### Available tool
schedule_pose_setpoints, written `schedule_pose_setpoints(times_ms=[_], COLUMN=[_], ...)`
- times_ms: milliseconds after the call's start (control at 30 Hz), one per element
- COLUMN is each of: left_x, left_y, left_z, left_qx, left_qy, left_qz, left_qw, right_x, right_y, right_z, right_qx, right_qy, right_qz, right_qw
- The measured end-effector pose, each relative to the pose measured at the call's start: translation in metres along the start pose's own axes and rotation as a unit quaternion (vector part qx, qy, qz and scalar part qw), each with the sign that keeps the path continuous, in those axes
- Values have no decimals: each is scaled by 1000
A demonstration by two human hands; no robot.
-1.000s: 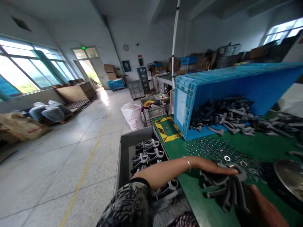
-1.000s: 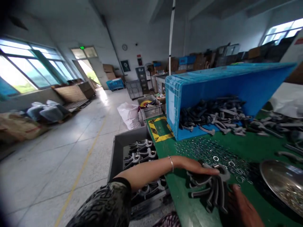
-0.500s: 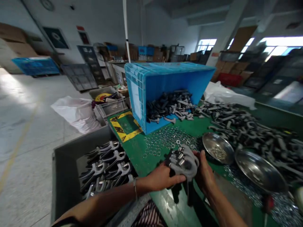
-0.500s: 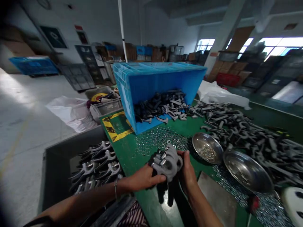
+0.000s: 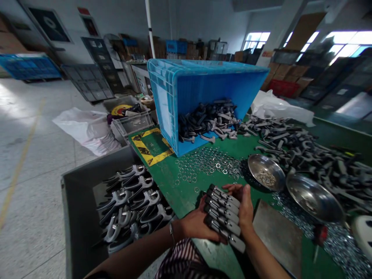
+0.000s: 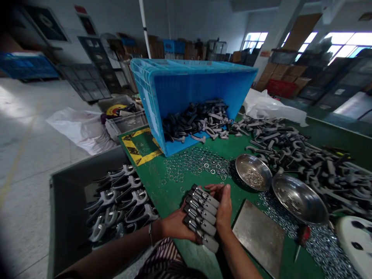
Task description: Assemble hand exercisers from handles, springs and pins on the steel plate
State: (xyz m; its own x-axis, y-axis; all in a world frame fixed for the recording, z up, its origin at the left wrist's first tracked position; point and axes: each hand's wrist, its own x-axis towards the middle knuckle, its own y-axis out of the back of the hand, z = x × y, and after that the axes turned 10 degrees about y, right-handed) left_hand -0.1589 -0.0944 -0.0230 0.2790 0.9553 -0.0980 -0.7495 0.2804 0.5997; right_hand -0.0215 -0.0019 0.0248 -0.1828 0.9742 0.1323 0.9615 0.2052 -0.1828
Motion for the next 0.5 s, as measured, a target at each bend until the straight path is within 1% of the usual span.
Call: schedule_pose_setpoints(times_ms=[133,233,333,433,500], left_x=[-6,-10,-8,3,11], left_y=[3,6,5,-3,-13], left_z=[0,-4,-7,-2,6], left_qx=[-15,-6,30,123,179], left_qy=[-6,-35,-70,-75,-61], left_qz=[-24,-22,-18,9,53], left_qw=[1000,999,997,990,980], right_x=[2,1,3,8,12], right_y=[-5,-7,-5,-1,1], right_z=[-6,-9,-7,-2,-1], right_qx=[-52,-93,-138,-164,-180], right_qy=[-23,-33,-32,-28,-21], right_qz=[-17,-7,1,-5,-7], right_qw=[998,995,990,986,983])
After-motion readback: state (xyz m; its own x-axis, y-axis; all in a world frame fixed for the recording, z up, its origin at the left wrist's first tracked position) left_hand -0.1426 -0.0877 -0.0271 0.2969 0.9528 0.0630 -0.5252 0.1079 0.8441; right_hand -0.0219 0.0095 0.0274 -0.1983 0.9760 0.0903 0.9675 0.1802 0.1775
